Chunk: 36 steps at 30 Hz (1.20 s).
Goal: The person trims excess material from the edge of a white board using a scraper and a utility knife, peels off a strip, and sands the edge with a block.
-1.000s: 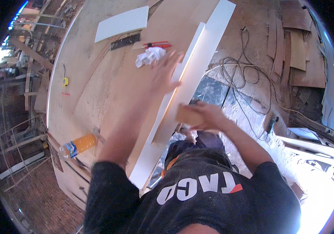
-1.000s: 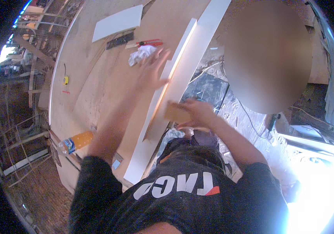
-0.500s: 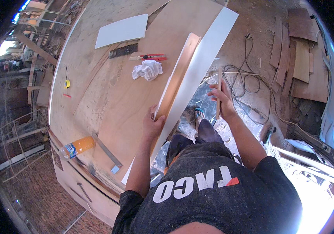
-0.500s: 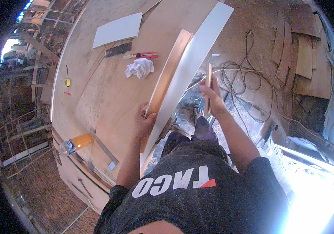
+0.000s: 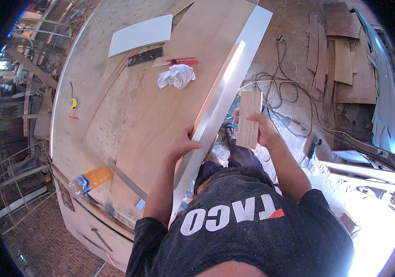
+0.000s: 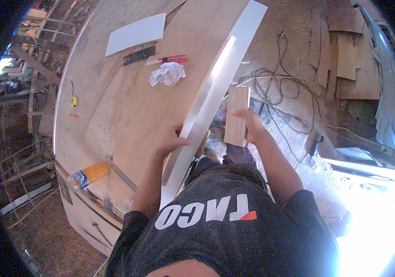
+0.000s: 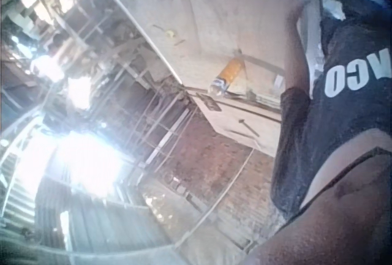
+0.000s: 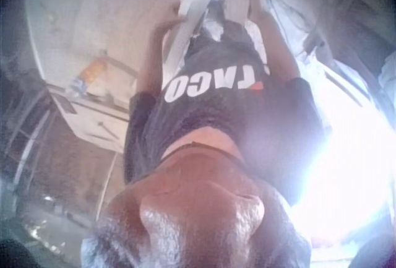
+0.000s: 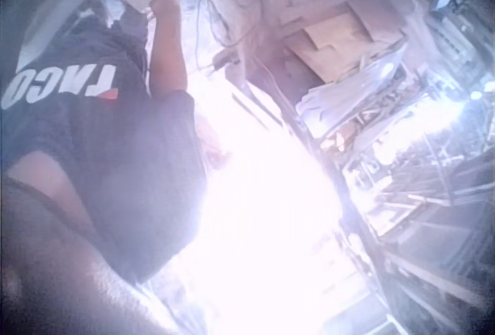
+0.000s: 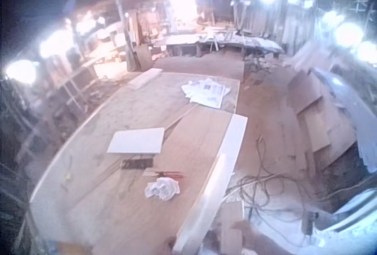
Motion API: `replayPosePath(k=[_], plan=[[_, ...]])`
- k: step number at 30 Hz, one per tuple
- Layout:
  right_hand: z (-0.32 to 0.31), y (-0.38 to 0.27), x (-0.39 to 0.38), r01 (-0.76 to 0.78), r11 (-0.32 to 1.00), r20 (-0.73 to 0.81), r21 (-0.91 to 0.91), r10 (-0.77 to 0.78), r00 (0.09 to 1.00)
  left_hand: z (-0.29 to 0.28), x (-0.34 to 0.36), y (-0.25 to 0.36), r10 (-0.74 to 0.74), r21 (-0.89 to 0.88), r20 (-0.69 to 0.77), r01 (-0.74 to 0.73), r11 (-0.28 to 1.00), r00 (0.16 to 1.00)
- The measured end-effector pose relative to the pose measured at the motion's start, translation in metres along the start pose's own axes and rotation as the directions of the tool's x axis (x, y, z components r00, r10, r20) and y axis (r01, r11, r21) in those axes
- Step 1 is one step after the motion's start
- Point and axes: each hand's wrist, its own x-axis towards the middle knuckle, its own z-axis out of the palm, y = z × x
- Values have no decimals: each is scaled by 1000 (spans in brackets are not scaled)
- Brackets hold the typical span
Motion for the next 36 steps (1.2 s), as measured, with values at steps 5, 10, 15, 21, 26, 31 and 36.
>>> replayPosePath(k=[5, 10, 15, 21, 26, 31, 36], plan=[[16, 14, 1, 115, 845, -280, -522, -298, 913, 9, 10, -22, 290, 411, -280, -159, 898, 915], [55, 19, 0, -26, -78, 31, -997, -647, 762, 33, -7, 2, 435, 753, -284, -82, 653, 855], [133, 49, -10, -102, -492, 136, -865, -424, 895, 42, -3, -21, 536, 845, -367, 32, 533, 760], [124, 104, 7, -43, -694, 316, -718, -380, 869, 49, -15, -10, 499, 892, -287, 39, 450, 818], [91, 60, 39, -205, -675, 244, -709, -507, 827, 49, -13, 0, 376, 874, -332, 132, 467, 865], [70, -14, 80, -317, -670, 195, -671, -573, 796, 46, -8, -5, 352, 883, -348, 177, 435, 869], [58, -75, 112, -421, -585, 33, -693, -609, 793, 46, -7, -5, 325, 866, -372, 199, 459, 869]])
